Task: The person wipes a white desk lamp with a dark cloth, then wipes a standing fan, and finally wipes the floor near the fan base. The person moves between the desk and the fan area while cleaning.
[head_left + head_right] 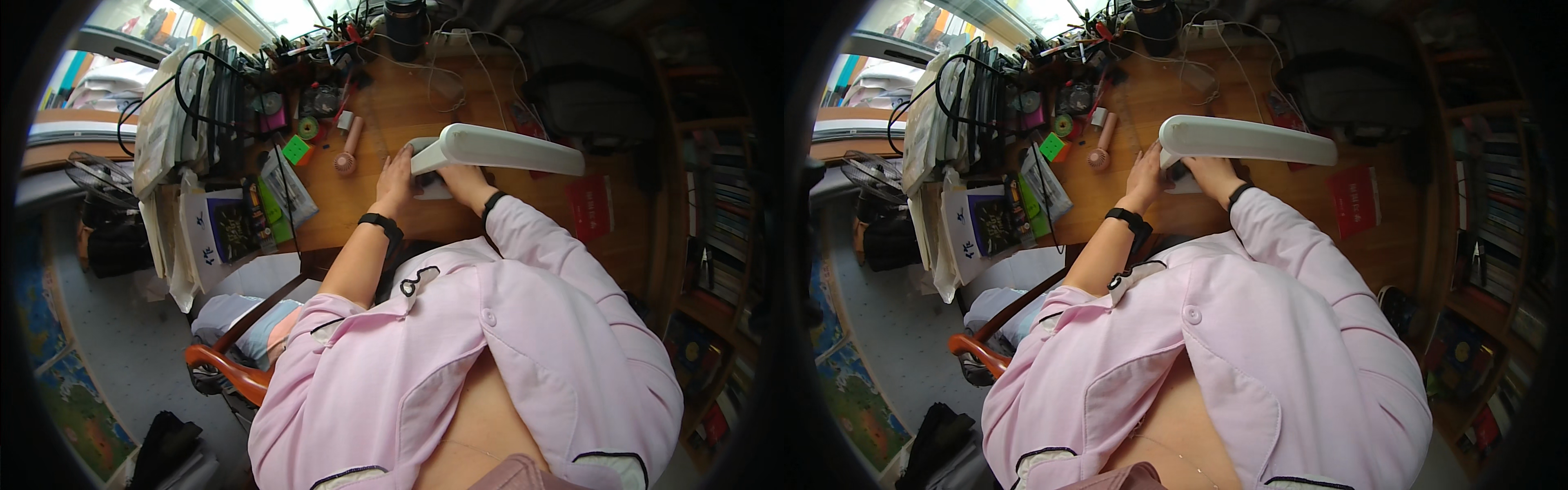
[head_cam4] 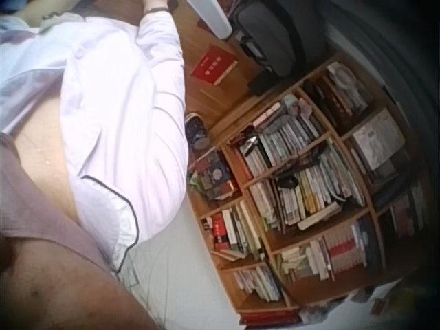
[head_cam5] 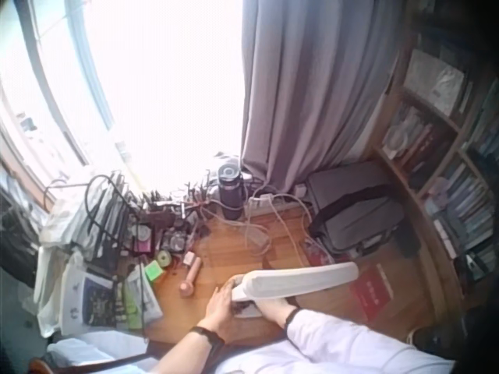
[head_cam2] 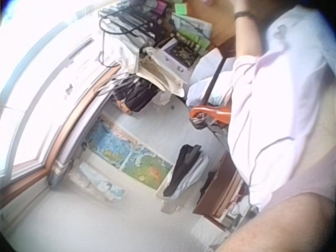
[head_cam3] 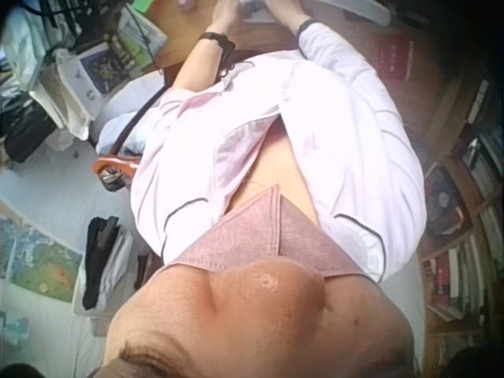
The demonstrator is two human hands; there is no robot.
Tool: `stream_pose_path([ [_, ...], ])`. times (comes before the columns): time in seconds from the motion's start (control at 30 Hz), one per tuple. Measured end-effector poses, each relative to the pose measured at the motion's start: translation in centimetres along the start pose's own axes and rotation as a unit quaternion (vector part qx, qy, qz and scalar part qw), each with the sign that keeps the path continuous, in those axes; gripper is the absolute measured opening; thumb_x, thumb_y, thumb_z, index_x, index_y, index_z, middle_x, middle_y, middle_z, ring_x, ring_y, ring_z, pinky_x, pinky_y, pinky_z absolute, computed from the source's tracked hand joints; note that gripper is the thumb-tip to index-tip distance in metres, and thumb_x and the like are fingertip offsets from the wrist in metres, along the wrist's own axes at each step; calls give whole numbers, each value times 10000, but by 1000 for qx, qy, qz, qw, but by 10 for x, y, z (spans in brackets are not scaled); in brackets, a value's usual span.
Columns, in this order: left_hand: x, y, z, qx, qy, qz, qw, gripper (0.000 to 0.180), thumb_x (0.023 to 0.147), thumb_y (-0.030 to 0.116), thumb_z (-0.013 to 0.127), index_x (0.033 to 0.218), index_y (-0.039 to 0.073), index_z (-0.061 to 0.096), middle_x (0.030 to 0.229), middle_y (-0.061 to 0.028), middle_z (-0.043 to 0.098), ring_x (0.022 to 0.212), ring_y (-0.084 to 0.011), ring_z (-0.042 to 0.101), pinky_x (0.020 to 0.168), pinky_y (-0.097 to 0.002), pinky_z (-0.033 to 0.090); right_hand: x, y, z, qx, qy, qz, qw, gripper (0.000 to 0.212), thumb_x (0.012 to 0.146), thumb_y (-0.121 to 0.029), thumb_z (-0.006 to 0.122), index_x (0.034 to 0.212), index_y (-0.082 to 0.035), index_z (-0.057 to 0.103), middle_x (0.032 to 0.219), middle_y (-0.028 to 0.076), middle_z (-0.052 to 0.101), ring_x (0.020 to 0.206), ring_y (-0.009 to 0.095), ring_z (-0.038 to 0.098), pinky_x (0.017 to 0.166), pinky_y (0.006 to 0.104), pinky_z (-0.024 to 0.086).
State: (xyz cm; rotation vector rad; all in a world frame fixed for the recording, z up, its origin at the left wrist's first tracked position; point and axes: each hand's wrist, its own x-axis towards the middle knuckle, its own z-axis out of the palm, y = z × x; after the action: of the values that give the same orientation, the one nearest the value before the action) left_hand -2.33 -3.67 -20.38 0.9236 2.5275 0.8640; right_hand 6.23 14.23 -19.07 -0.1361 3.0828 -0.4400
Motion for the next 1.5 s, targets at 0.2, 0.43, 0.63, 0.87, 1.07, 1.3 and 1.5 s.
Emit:
stream_pose_path([
  [0.2, -1, 1, -1, 12, -14, -18, 1000, 997, 576, 31, 860, 1440, 77, 364, 1488, -121, 438, 1379, -299, 402, 1187, -465, 263, -52, 11, -16, 3, -22, -123, 992, 189, 852, -132, 558, 1010, -136, 660, 1188, 13, 623, 1183, 295, 543, 990, 456, 447],
  [0.43, -6, 4, -6, -3, -21, -11, 1000, 1005, 598, 13, 833, 1469, 46, 332, 1487, -166, 433, 1402, -289, 380, 1181, -460, 262, 29, 18, 22, 281, 19, 198, 939, 245, 933, -146, 526, 1147, -112, 640, 1167, 149, 634, 1125, 340, 571, 971, 438, 441],
  [0.63, -6, 1, -4, 27, -10, -10, 1000, 1011, 608, 47, 841, 1476, 76, 324, 1490, -154, 429, 1390, -306, 387, 1189, -459, 249, -26, -1, 6, -95, -14, -44, 994, 308, 863, -116, 560, 1162, -143, 629, 1349, 72, 573, 1176, 344, 532, 974, 458, 442],
  [0.87, -5, 1, -4, 9, -17, -10, 1000, 998, 611, 3, 820, 1475, 51, 321, 1493, -159, 430, 1405, -286, 377, 1192, -441, 246, -26, 5, -1, -24, -8, -31, 999, 196, 849, -86, 554, 1016, -113, 652, 1333, 51, 562, 1187, 338, 510, 958, 444, 464],
  [1.07, -6, 1, -2, 7, -17, -14, 1000, 983, 620, 16, 820, 1471, 67, 332, 1502, -146, 421, 1407, -288, 373, 1188, -449, 254, 7, 3, 8, -16, 9, 71, 997, 213, 872, -80, 542, 1057, -78, 648, 1233, 164, 616, 1056, 346, 605, 891, 463, 491],
  [1.3, -3, -4, 0, 17, -12, -3, 1000, 985, 625, 34, 831, 1470, 91, 328, 1519, -130, 399, 1417, -286, 353, 1191, -461, 250, -44, -8, 1, -67, -3, -27, 997, 244, 872, -91, 533, 1090, -118, 639, 1313, 35, 580, 1127, 303, 531, 919, 413, 478],
  [1.5, -6, 4, -7, 11, -30, -20, 999, 972, 634, 33, 815, 1474, 76, 328, 1513, -135, 406, 1414, -270, 361, 1191, -453, 247, 14, 10, 12, -77, -5, 88, 993, 286, 859, -62, 525, 1120, -61, 642, 1124, 171, 642, 1032, 383, 614, 885, 494, 481],
])
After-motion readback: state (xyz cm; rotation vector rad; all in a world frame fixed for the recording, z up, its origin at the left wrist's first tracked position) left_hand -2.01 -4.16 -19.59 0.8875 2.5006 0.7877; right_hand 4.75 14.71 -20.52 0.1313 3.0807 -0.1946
